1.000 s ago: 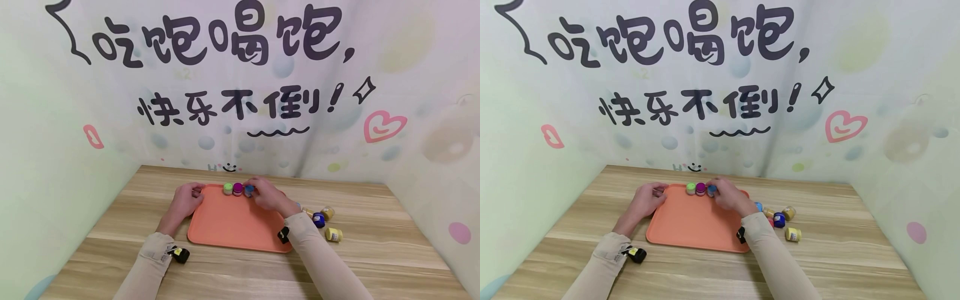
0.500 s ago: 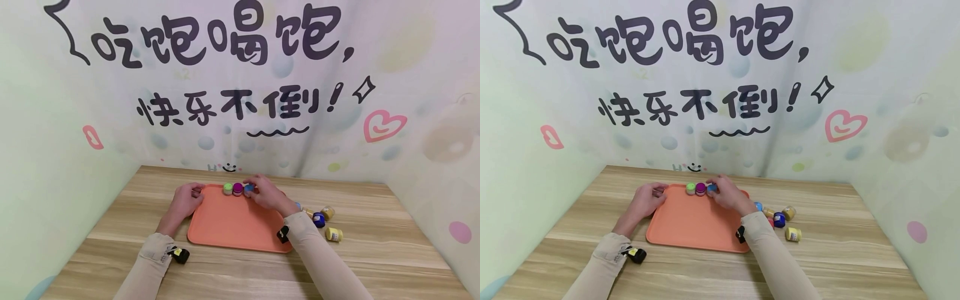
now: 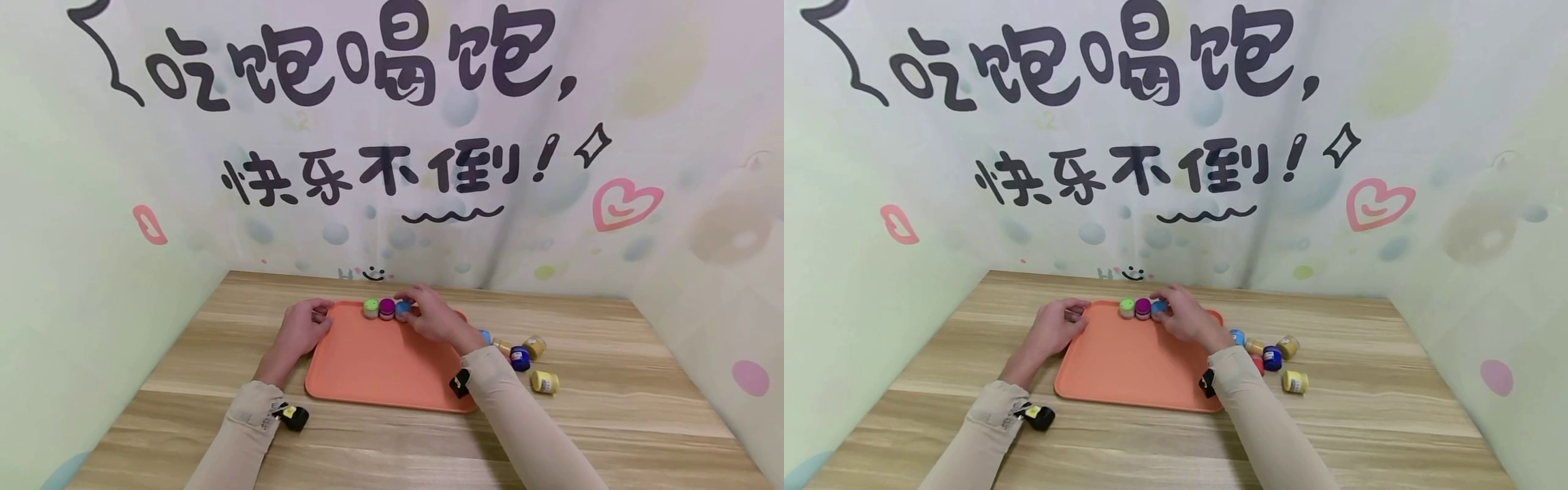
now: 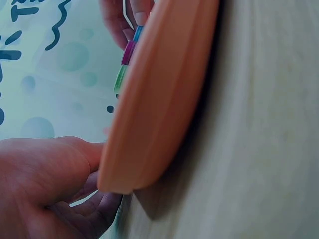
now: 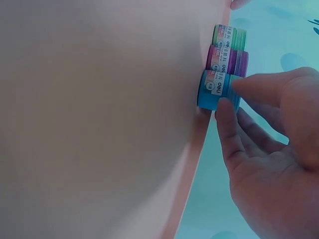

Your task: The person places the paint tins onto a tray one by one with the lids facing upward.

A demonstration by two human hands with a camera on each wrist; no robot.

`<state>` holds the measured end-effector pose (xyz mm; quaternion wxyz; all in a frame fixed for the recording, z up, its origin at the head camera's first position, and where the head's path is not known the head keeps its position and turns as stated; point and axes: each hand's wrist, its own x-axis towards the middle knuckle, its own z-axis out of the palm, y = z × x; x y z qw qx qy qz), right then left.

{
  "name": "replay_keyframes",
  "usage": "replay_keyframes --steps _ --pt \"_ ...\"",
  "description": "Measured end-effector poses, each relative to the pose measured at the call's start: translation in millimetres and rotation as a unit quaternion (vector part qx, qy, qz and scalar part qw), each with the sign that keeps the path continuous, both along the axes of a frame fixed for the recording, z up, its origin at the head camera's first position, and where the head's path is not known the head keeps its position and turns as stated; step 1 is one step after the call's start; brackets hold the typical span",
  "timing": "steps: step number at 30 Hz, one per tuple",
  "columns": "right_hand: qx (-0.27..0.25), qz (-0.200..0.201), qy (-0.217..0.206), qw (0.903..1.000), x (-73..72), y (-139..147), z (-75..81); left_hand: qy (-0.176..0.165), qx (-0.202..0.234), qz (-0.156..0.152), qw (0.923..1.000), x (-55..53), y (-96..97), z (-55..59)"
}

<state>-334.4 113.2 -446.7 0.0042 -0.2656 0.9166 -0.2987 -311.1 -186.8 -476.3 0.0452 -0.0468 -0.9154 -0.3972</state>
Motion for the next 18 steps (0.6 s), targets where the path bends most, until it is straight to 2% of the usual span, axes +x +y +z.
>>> replay_keyframes --steps 7,12,18 --pt "0.009 0.026 0.002 0.9996 -2.6 6 0.1 -0.007 0.000 0.002 1.0000 1.2 0.6 2.9" --pt "-0.004 0.041 -0.004 0.9991 0.8 14 4.3 -0.010 -0.002 0.003 0.9999 1.9 1.0 4.3" --pt "-0.018 0.029 -0.021 0.9992 4.4 28 4.7 -0.008 -0.009 0.003 0.9999 2.1 1.8 3.0"
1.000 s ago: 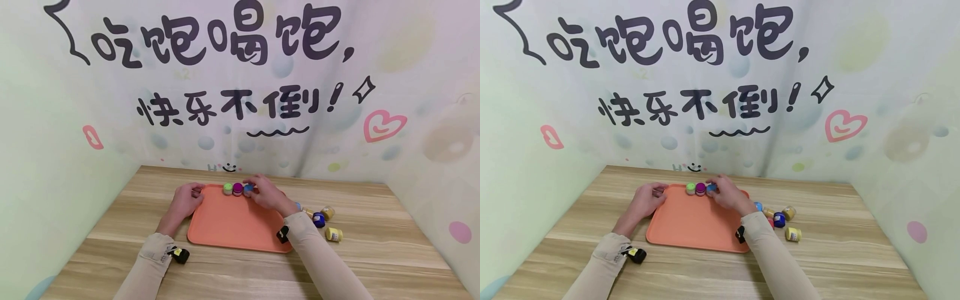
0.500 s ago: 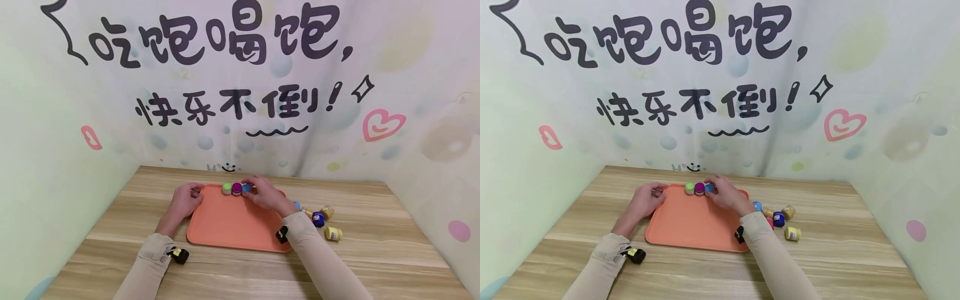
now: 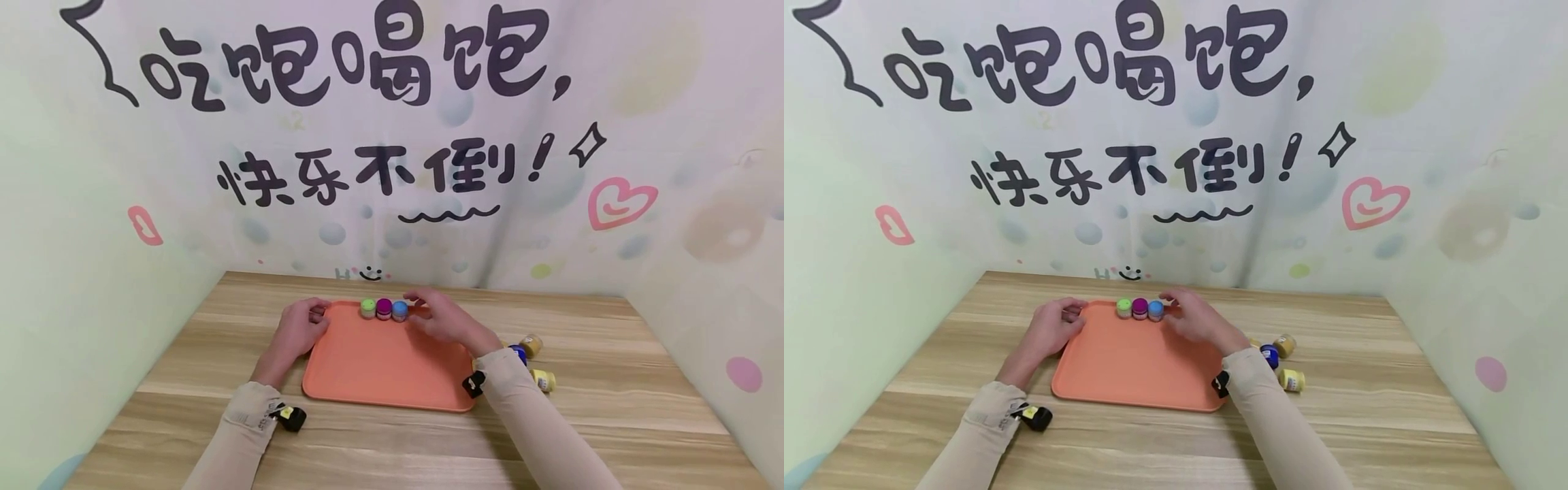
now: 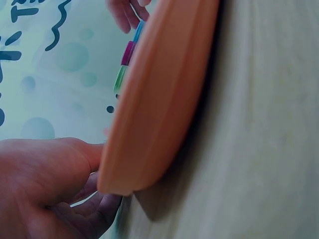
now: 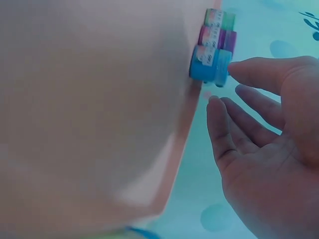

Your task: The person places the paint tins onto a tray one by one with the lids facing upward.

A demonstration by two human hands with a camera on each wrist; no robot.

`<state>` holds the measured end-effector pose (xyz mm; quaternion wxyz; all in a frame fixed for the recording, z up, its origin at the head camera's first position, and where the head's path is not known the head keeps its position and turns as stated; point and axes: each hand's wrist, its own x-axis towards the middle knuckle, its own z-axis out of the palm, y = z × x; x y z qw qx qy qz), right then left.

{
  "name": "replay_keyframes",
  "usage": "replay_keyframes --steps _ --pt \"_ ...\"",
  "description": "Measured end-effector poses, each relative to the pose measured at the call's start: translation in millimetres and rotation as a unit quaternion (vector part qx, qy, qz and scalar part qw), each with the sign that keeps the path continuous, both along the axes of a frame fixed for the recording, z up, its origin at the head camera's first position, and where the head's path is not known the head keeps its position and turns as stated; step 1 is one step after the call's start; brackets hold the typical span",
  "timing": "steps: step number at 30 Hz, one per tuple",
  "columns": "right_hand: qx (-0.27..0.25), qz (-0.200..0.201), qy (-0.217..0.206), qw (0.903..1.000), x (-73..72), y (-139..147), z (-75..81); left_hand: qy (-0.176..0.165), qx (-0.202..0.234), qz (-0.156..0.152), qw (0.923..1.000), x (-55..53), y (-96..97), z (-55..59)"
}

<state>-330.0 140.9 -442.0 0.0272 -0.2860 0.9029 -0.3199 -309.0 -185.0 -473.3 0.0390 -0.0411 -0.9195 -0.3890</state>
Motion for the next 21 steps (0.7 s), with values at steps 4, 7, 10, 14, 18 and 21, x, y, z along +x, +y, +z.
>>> replay_keyframes --steps 4,7,10,14,18,21 --pt "-0.001 -0.015 0.003 0.9999 1.4 9 2.4 -0.005 -0.002 0.005 1.0000 0.2 0.1 -0.1" --pt "-0.004 -0.027 -0.004 0.9996 2.6 16 5.0 -0.010 -0.002 0.006 0.9999 0.1 -0.1 -0.4" --pt "-0.012 -0.034 -0.007 0.9993 3.5 22 6.9 -0.013 -0.003 0.007 0.9999 -0.3 -0.3 -1.0" --pt "-0.018 -0.040 -0.002 0.9990 4.4 30 8.4 -0.010 -0.009 0.003 0.9999 -0.9 -0.7 -1.7" --pt "-0.016 -0.056 0.000 0.9983 5.9 39 9.5 -0.003 -0.015 -0.002 0.9999 -1.4 -1.1 -2.3" --pt "-0.010 -0.065 0.007 0.9978 8.1 46 8.9 0.000 -0.017 -0.005 0.9998 -1.9 -1.2 -2.8"
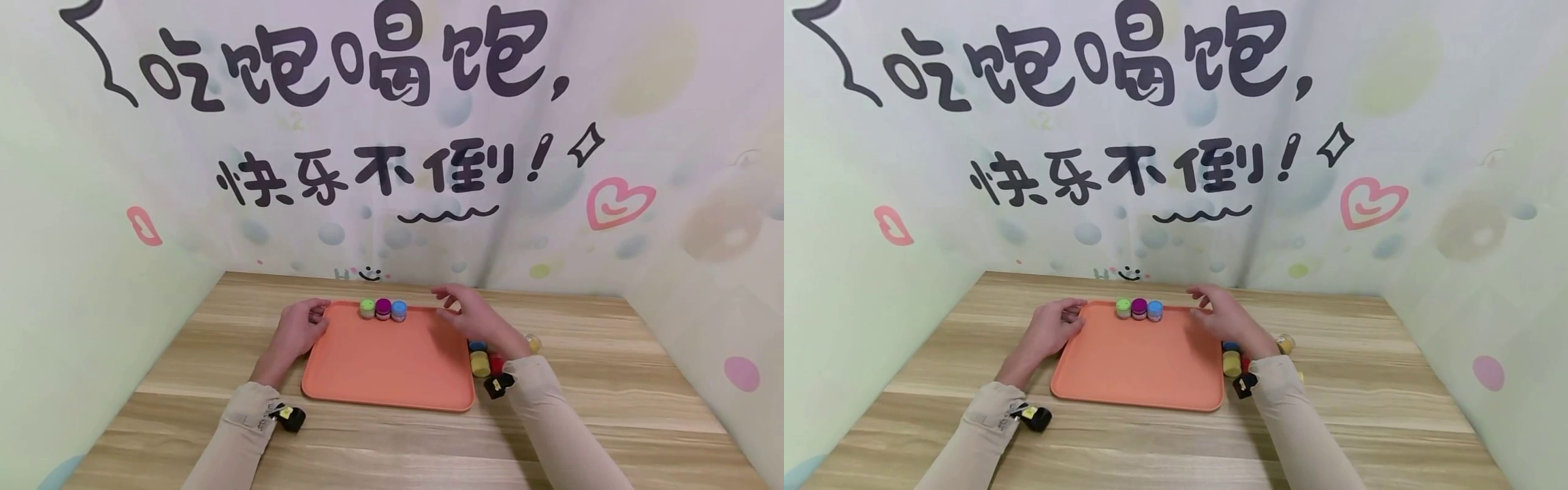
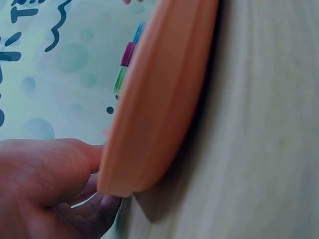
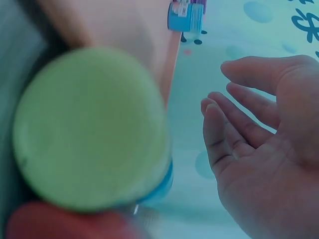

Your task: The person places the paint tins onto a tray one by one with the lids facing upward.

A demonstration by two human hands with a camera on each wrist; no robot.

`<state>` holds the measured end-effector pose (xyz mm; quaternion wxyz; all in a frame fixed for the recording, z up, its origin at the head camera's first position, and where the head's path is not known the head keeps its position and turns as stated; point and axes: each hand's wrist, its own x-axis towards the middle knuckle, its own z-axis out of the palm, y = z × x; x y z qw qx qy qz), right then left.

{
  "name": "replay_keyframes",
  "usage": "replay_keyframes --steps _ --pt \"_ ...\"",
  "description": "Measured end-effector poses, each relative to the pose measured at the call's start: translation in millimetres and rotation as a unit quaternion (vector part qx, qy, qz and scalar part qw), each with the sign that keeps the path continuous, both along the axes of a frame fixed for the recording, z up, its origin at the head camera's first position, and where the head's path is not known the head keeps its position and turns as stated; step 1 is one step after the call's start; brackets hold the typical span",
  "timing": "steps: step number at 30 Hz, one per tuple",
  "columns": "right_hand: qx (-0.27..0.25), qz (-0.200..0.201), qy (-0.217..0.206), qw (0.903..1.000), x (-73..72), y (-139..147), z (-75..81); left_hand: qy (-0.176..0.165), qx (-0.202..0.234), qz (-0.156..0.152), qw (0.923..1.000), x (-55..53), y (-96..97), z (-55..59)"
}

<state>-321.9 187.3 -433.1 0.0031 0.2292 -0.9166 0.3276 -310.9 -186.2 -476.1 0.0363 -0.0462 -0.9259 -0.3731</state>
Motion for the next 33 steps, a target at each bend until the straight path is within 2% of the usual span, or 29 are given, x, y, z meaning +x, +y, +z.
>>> replay_keyframes --steps 7,19,29,33 --pt "0.007 -0.014 -0.003 0.9999 7.1 17 -2.3 0.004 0.005 -0.002 1.0000 0.7 1.1 0.1" --pt "0.016 0.008 0.040 0.9990 13.5 40 -9.0 0.010 0.000 -0.005 0.9999 0.7 1.5 -2.2" --pt "0.051 -0.011 0.002 0.9986 15.2 51 -8.1 0.010 0.001 -0.003 0.9999 2.3 2.2 -0.4" --pt "0.062 -0.013 -0.001 0.9980 15.6 53 -10.4 0.009 0.000 -0.004 1.0000 2.4 1.8 -0.4"
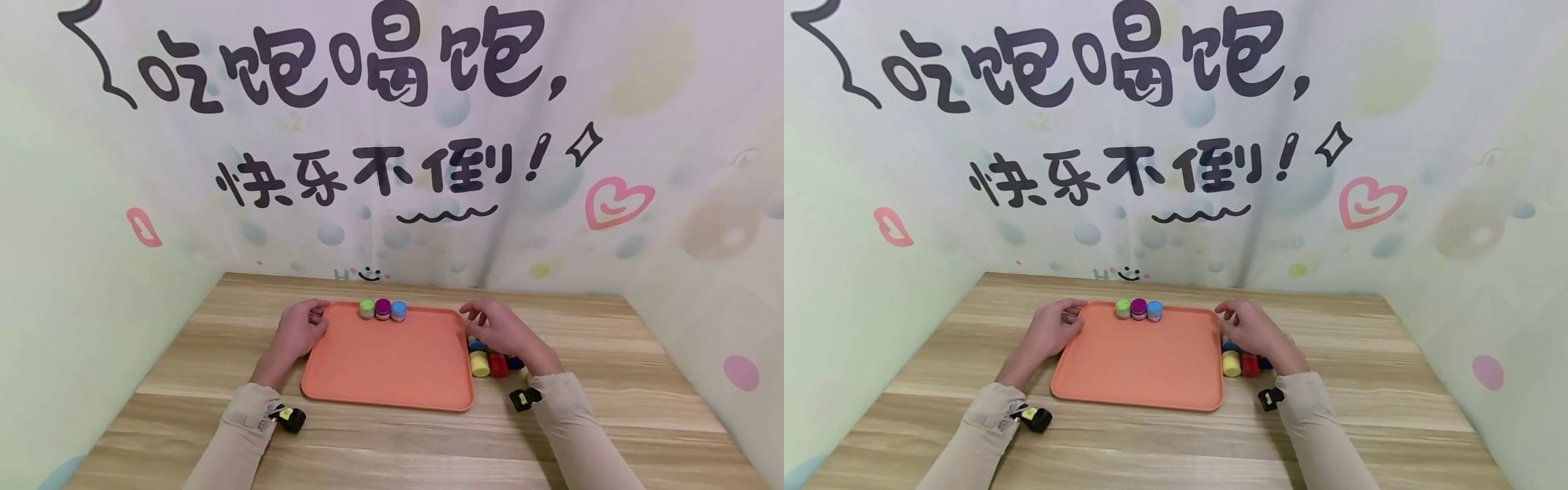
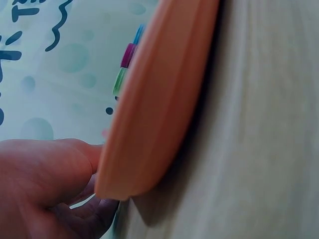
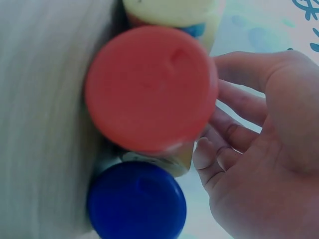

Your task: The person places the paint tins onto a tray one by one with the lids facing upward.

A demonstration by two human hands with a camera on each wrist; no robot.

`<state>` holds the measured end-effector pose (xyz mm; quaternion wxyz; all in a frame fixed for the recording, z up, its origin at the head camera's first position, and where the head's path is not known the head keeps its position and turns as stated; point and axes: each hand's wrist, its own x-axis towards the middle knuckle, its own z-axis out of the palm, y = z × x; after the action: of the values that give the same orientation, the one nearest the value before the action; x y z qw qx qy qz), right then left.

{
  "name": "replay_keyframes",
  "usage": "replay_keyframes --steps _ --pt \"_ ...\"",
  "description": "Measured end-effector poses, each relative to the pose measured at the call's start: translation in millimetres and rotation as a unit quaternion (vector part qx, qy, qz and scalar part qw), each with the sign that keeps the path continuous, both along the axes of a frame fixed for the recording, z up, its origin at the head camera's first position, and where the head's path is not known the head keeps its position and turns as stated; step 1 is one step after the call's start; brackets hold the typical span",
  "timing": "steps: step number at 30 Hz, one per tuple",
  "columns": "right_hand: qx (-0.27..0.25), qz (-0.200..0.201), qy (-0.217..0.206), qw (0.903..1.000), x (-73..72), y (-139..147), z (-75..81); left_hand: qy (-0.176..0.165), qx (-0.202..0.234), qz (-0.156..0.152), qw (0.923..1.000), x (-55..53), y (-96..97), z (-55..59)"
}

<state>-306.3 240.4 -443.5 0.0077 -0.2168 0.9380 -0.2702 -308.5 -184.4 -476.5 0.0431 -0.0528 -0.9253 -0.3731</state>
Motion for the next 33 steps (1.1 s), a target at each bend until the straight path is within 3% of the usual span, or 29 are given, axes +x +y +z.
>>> replay_keyframes --steps 17,27,33 --pt "0.039 -0.022 -0.029 0.9986 9.1 10 -0.9 0.003 0.002 0.000 1.0000 -0.6 -0.6 0.6" --pt "0.100 -0.064 -0.024 0.9926 14.0 10 -0.1 -0.003 0.003 0.002 1.0000 -2.2 -1.7 -1.6" --pt "0.096 -0.070 -0.024 0.9926 12.3 13 -2.3 -0.001 0.001 -0.002 1.0000 -2.1 -1.0 -1.0"
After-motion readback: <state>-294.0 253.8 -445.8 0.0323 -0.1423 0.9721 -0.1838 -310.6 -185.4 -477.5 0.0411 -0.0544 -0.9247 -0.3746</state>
